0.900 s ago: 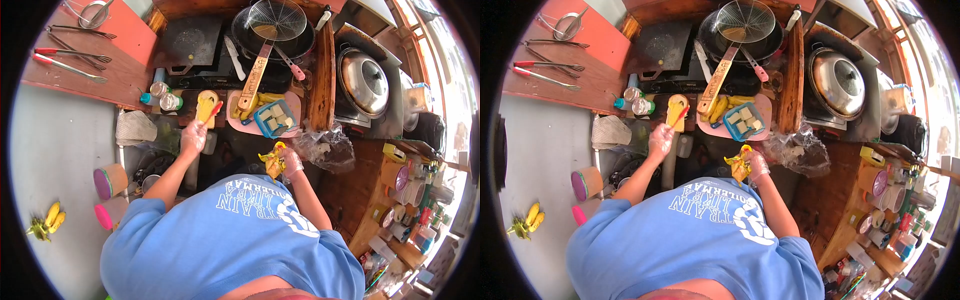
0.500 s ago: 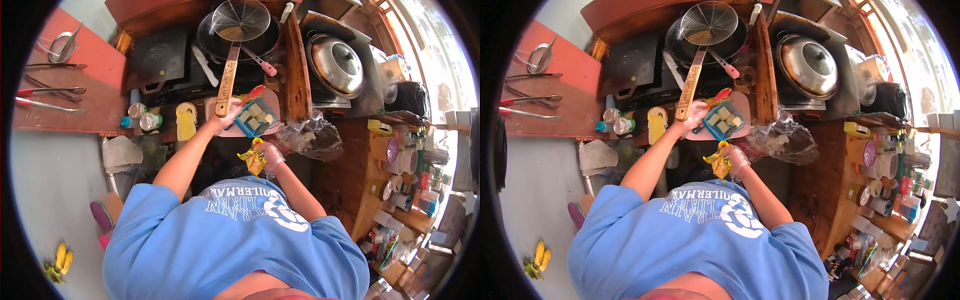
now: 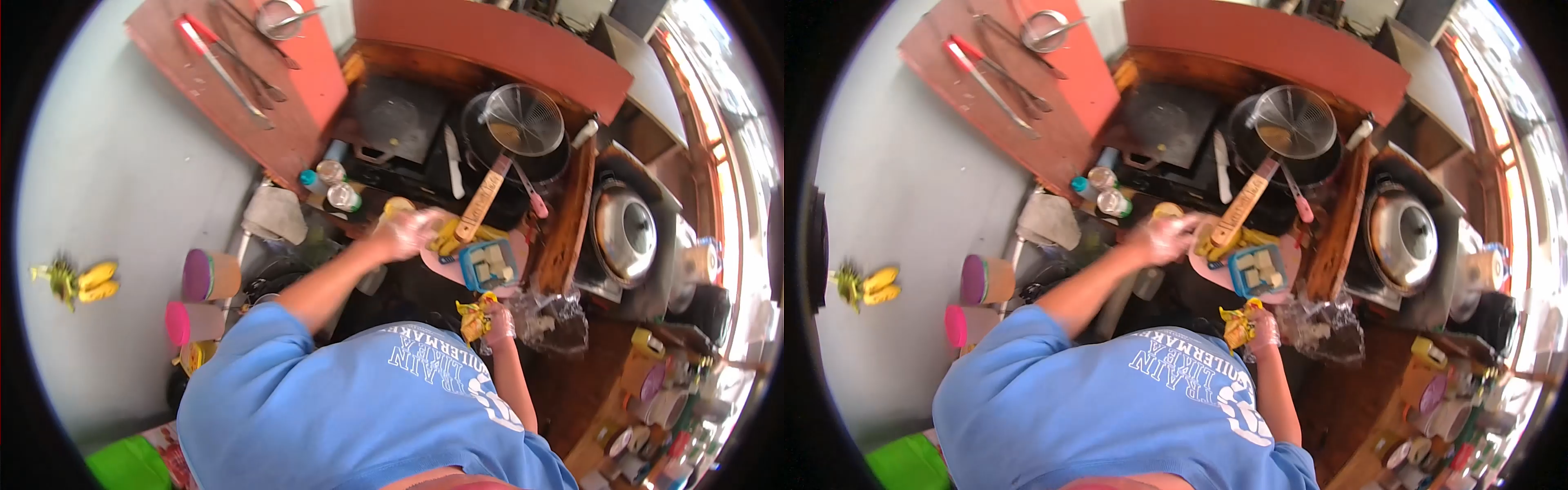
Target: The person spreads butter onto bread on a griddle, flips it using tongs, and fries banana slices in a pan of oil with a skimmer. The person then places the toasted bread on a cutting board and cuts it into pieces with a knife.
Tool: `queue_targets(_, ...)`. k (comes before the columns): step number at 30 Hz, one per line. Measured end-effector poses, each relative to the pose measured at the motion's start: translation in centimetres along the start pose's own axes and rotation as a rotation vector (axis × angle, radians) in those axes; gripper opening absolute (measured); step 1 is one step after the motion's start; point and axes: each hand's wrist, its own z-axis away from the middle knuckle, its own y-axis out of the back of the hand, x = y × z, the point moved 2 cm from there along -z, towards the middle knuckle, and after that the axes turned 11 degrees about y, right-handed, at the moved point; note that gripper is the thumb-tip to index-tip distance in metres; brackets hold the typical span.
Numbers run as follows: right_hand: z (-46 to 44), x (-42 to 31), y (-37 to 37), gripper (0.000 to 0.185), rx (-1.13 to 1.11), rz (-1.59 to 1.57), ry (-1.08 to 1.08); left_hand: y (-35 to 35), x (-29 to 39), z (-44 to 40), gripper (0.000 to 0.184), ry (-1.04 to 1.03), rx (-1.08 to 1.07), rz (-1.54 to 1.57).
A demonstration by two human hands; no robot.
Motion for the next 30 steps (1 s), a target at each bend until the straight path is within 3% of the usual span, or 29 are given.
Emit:
queue_targets(1,0.0,0.3,-0.3,0.028,-0.006,-0.024,0.006,4.8,-4.4,0.5,0.031,-0.391,0.332,-0.144)
queue_targets(2,0.0,0.2,-0.9,0.028,-0.025,-0.021,0.004,11.3,-5.4,2.0,0.02,-0.517,0.524,-0.483)
queue_targets(3,0.3,0.1,-1.5,0.029,-0.027,-0.025,-0.031,17.8,-6.6,2.9,0.016,-0.323,0.608,-0.68)
queue_targets(4,0.3,-0.2,-2.0,0.03,-0.027,-0.028,-0.059,23.9,-3.2,5.1,0.02,-0.132,0.594,-0.988)
queue_targets(5,-0.2,-0.3,-2.5,0.03,-0.039,-0.025,-0.051,29.2,-5.8,5.3,0.026,-0.365,0.782,-1.186)
queue_targets(6,-0.9,-0.2,-3.1,0.028,-0.059,-0.042,-0.071,33.6,-5.6,5.0,0.033,-0.236,0.7,-1.387)
queue_targets(9,-2.7,-0.1,-4.7,0.024,-0.106,-0.06,-0.116,41.1,-3.6,5.7,0.033,-0.297,0.737,-1.496)
queue_targets(11,-3.5,-0.1,-5.8,0.024,-0.121,-0.01,-0.106,42.3,-1.0,4.4,0.033,0.286,0.265,-1.802)
queue_targets(16,-3.8,-0.5,-8.6,0.024,-0.141,0.084,-0.121,46.6,-4.7,2.0,0.033,0.085,0.364,-1.908)
queue_targets(17,-3.4,-0.5,-9.1,0.022,-0.205,0.113,-0.123,47.1,-4.0,2.3,0.032,0.064,0.489,-1.862)
queue_targets(18,-3.4,-0.2,-9.2,0.022,-0.181,0.108,-0.134,47.3,-3.0,2.7,0.031,0.039,0.605,-1.808)
queue_targets(20,-3.6,0.3,-9.1,0.022,-0.236,0.168,-0.186,44.8,2.1,6.2,0.015,-0.015,0.512,-1.77)
queue_targets(22,-3.2,-0.1,-9.7,0.02,-0.239,0.174,-0.189,39.5,5.5,9.3,0.016,0.021,0.695,-1.578)
queue_targets(23,-2.8,-0.5,-10.3,0.019,-0.246,0.191,-0.175,40.2,0.6,9.2,0.02,-0.222,0.799,-1.575)
queue_targets(25,-3.2,-0.3,-10.6,0.018,-0.238,0.211,-0.172,35.0,-7.2,9.4,0.023,-0.261,0.951,-1.44)
queue_targets(27,-4.1,0.1,-10.0,0.022,-0.226,0.211,-0.168,24.2,-1.7,13.6,0.025,0.478,0.559,-1.073)
queue_targets(28,-4.2,-0.2,-9.8,0.022,-0.219,0.211,-0.18,19.5,-7.0,14.1,0.028,0.431,0.37,-0.946)
queue_targets(29,-4.1,-0.6,-9.7,0.023,-0.222,0.215,-0.18,13.5,-15.6,15.1,0.027,0.001,0.475,-0.726)
queue_targets(30,-3.7,-0.9,-9.8,0.024,-0.224,0.213,-0.179,8.1,-15.9,16.4,0.03,0.303,0.405,-0.294)
